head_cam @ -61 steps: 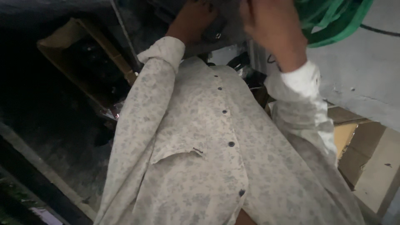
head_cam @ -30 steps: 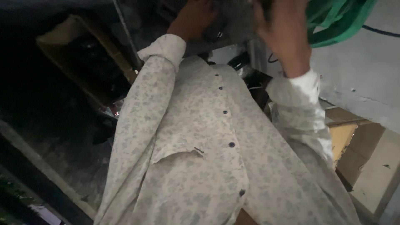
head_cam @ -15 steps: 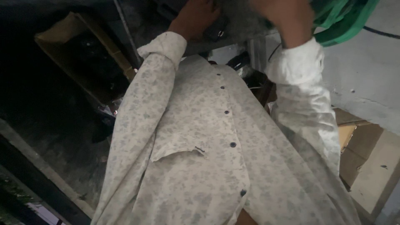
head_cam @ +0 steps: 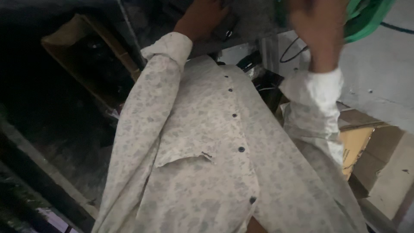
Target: The person uses a green-handled screwdriver to tighten screws into a metal surface. They repeatedly insert and turn the screwdriver while stabilizing the workpiece with the other hand. The task continues throughout the clip without a visible final state.
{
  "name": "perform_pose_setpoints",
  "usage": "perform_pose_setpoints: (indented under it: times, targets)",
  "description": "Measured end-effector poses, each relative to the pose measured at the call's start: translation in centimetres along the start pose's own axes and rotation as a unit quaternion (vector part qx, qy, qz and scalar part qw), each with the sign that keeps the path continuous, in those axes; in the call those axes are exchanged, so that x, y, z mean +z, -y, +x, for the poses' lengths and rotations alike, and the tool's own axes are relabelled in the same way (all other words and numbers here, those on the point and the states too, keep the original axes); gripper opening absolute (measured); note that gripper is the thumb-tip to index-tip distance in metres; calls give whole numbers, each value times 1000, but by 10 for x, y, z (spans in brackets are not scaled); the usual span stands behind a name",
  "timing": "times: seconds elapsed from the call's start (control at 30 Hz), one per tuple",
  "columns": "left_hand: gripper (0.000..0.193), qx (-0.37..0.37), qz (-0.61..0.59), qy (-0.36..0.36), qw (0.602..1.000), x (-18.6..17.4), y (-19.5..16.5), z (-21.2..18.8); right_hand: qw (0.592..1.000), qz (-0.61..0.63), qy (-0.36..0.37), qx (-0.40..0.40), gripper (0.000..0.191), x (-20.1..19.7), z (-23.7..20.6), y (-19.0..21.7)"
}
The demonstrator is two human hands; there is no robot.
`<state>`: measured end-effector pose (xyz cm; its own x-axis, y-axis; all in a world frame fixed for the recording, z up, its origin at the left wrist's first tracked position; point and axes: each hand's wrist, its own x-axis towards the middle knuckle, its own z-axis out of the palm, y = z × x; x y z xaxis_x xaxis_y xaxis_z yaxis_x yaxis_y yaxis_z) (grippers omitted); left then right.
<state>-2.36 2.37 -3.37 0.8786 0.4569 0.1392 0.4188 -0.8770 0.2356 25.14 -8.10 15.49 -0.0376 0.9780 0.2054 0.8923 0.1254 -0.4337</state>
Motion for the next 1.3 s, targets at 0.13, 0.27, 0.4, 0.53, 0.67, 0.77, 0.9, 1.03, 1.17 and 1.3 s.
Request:
perform_pose_setpoints:
  times: [0.13, 0.27, 0.4, 0.53, 0.67, 0.77, 0.9, 1.03, 1.17, 1.3]
  targets:
    - [78, -10, -78, 39, 996, -4, 3, -1, 974, 69, -209, 56, 27, -33, -51, -31]
    - [73, 16, -29, 24, 999, -9, 2, 0, 985, -170, -15, 31, 17, -29, -65, -67]
    - [66, 40, -59, -5, 997, -12, 4, 0, 939, 215, 112, 244, 35, 104, -68, -57]
    - [61, 44, -60, -23, 997, -10, 3, -5, 880, 340, 150, 296, 47, 177, -68, -39]
    - [64, 42, -40, -23, 998, -10, 3, -13, 833, 400, 182, 337, 49, 186, -59, -21]
    - [64, 38, -13, -30, 999, -9, 2, -15, 839, 404, 173, 321, 51, 185, -56, -12]
    - [61, 22, -7, -5, 1000, -7, -1, -13, 836, 410, 170, 323, 49, 187, -59, -9]
    - [69, 20, 17, -16, 1000, -7, -2, -13, 851, 404, 154, 299, 53, 185, -58, -8]
    - [67, 23, 7, -26, 999, -11, 1, -12, 830, 427, 146, 327, 47, 180, -55, -3]
    - [71, 23, -4, -19, 1000, -15, 1, -12, 812, 441, 140, 355, 42, 176, -54, 2]
